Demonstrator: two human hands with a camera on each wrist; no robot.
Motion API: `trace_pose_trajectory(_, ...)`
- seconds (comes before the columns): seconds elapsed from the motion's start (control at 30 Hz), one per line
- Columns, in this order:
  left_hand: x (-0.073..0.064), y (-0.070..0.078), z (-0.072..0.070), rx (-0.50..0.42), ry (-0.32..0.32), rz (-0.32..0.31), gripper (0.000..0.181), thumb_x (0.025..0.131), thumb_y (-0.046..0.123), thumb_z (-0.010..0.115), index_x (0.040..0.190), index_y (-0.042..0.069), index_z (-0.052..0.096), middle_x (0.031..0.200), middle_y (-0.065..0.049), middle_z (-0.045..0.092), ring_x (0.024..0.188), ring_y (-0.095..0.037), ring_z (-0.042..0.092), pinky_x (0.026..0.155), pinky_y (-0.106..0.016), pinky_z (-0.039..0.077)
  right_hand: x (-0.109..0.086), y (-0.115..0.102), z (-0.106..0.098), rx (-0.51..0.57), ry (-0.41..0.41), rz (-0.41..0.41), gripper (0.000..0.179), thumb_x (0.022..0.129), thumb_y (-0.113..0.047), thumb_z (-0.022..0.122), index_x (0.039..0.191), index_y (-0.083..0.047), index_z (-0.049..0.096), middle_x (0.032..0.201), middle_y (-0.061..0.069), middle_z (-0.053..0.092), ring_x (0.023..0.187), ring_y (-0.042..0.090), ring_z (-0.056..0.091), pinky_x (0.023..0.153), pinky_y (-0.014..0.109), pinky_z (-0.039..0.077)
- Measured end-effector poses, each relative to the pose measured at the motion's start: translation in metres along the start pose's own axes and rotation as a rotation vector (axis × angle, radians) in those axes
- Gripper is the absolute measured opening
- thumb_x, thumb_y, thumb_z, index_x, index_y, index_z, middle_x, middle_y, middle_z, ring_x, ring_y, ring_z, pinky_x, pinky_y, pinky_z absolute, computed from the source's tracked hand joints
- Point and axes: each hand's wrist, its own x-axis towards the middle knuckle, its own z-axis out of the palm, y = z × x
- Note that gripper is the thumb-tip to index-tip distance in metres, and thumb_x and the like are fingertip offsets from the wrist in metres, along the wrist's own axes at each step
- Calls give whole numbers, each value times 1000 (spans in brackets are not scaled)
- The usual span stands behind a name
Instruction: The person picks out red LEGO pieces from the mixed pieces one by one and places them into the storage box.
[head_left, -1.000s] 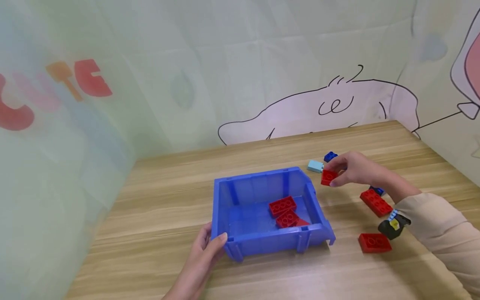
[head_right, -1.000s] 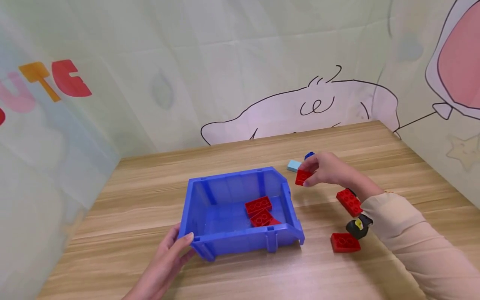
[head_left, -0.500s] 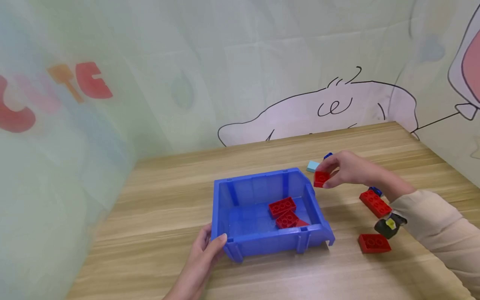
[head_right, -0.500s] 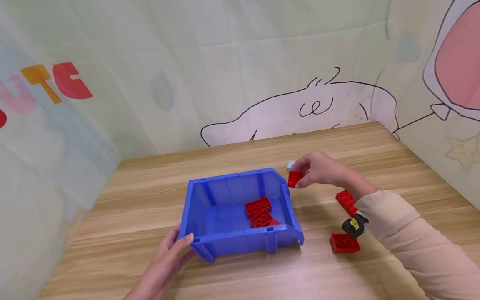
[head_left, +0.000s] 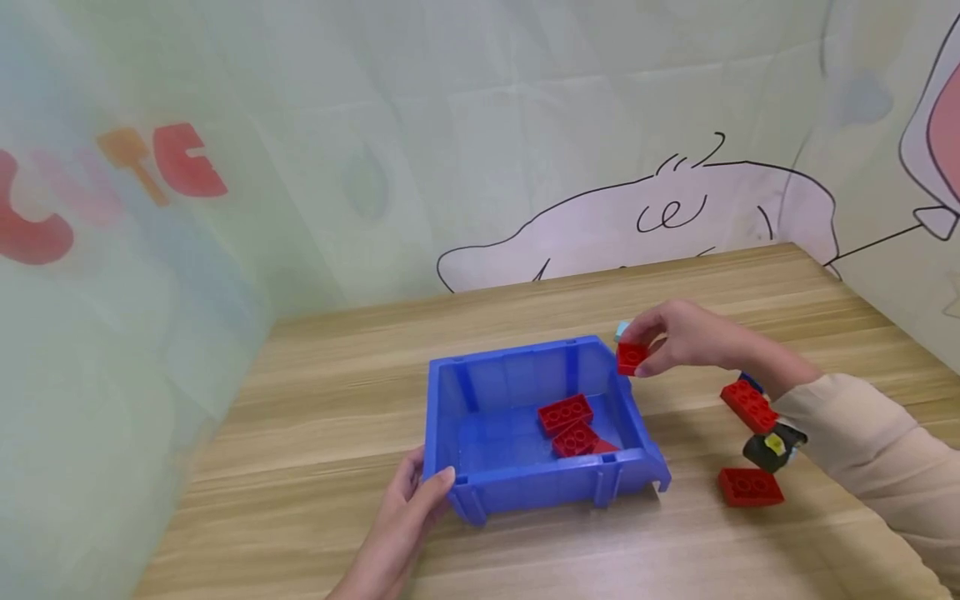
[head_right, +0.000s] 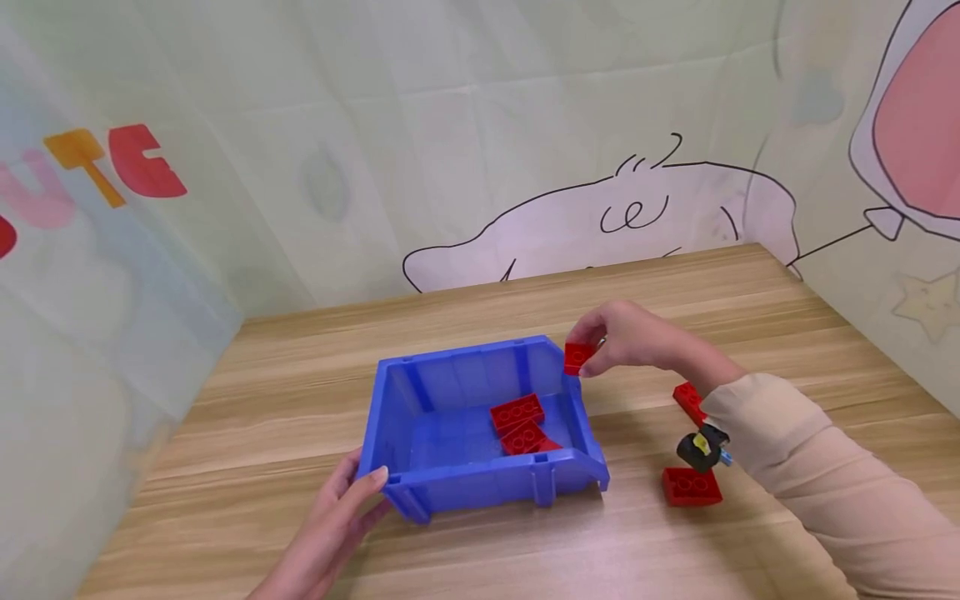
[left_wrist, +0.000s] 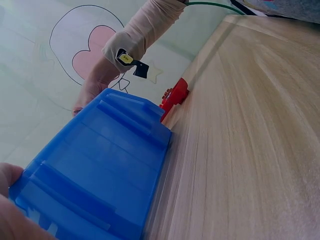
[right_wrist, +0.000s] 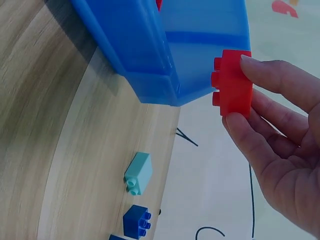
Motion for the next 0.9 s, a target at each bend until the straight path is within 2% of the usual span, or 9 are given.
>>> trace_pose_trajectory(0.27,0,1,0,-12,-2,8,54,91,15,53,134,-5,28,129,-19,45,113,-19,51,96,-30,43,5,-8,1,-20,-33,-60,36,74,-11,78,107,-2,66,95,5,67,88,21,62,70,31,56)
trace_pose_trajectory(0.73,0,1,0,-9,-5,6,55,91,16,53,135,-4,27,132,-21,43,114,-21,50,97,-30,42,16,-15,11,-49,-61,-94,35,73,-11,78,105,-3,66,93,3,67,86,20,61,69,29,56)
trace_pose_trajectory(0.9,-1,1,0,-9,-6,6,56,91,16,53,136,-5,27,131,-22,43,114,-22,50,97,-30,43,20,-18,14,-43,-71,-83,33,72,-10,79,103,-4,67,90,2,67,85,20,62,68,29,56)
